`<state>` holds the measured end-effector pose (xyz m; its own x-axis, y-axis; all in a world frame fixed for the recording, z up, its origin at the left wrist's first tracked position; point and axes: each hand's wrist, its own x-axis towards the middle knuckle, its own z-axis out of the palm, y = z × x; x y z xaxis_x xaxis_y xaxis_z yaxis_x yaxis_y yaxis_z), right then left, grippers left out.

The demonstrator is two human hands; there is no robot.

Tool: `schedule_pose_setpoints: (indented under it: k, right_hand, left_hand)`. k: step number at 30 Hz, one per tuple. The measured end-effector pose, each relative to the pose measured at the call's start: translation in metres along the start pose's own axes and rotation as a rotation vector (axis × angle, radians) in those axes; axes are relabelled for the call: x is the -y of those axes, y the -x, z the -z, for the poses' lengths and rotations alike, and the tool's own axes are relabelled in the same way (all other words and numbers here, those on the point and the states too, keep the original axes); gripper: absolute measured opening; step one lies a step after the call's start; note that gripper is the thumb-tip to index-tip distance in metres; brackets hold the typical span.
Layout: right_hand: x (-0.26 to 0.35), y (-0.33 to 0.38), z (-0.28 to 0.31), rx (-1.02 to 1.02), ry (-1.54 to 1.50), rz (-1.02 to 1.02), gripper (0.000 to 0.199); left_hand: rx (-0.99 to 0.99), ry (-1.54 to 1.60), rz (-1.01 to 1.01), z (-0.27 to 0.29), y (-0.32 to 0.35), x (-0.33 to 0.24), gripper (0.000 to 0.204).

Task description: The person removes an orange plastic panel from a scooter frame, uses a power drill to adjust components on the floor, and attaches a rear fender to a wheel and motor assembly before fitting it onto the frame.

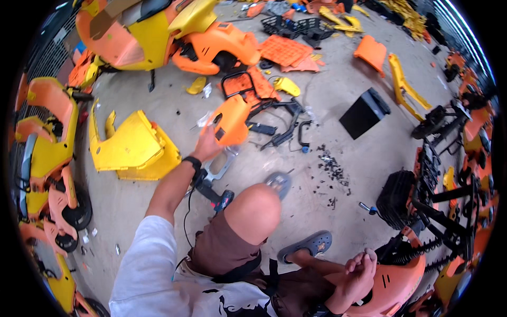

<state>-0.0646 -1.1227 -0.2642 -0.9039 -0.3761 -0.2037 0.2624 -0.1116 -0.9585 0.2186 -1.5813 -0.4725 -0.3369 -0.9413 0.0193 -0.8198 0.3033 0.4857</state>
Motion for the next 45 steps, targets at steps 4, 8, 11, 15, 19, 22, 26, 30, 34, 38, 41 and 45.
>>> schedule_pose_setpoints:
  k: [4,8,11,15,19,22,26,30,34,38,41,45]
  right_hand:
    - [-0.009,0.001,-0.005,0.024,-0.003,-0.006,0.023]
    - [-0.010,-0.002,-0.010,0.059,0.137,-0.200,0.018]
    - [-0.008,-0.001,-0.027,-0.010,0.162,-0.206,0.018]
    - [-0.017,-0.005,-0.022,0.064,0.179,-0.219,0.022]
    - [-0.034,-0.013,-0.012,0.133,0.197,-0.088,0.022]
    - [-0.033,-0.016,-0.014,0.155,0.134,-0.117,0.017]
    - [-0.023,-0.013,-0.026,0.133,0.123,-0.127,0.015]
    - [-0.013,-0.008,-0.017,0.124,0.067,-0.049,0.016]
    - [-0.005,0.000,-0.013,0.109,0.005,-0.040,0.017]
    - [0.000,0.003,-0.012,0.199,-0.081,-0.061,0.015]
    - [0.003,0.008,-0.013,0.268,-0.098,-0.076,0.016]
    - [0.002,0.022,-0.033,0.382,-0.095,-0.125,0.018]
  left_hand:
    - [0.020,-0.006,0.140,-0.005,-0.013,0.050,0.062]
    - [-0.177,-0.159,-0.118,-0.018,0.002,0.081,0.055]
    - [0.062,-0.162,-0.412,-0.025,0.042,0.102,0.057]
    - [0.608,-0.107,-0.729,-0.052,0.117,0.096,0.063]
    - [0.550,-0.265,-0.577,-0.092,0.169,0.122,0.055]
    - [0.503,-0.387,-0.666,-0.105,0.161,0.114,0.039]
    - [0.732,-0.437,-0.621,-0.094,0.157,0.112,0.043]
    - [0.844,-0.471,-0.541,-0.049,0.156,0.072,0.050]
    - [0.541,-0.321,-0.423,0.029,0.175,0.073,0.050]
    - [-0.060,-0.128,-0.082,0.110,0.197,0.072,0.053]
    - [-0.483,0.204,-0.012,0.189,0.189,0.023,0.050]
    - [-0.393,0.636,-0.036,0.285,0.192,-0.076,0.036]
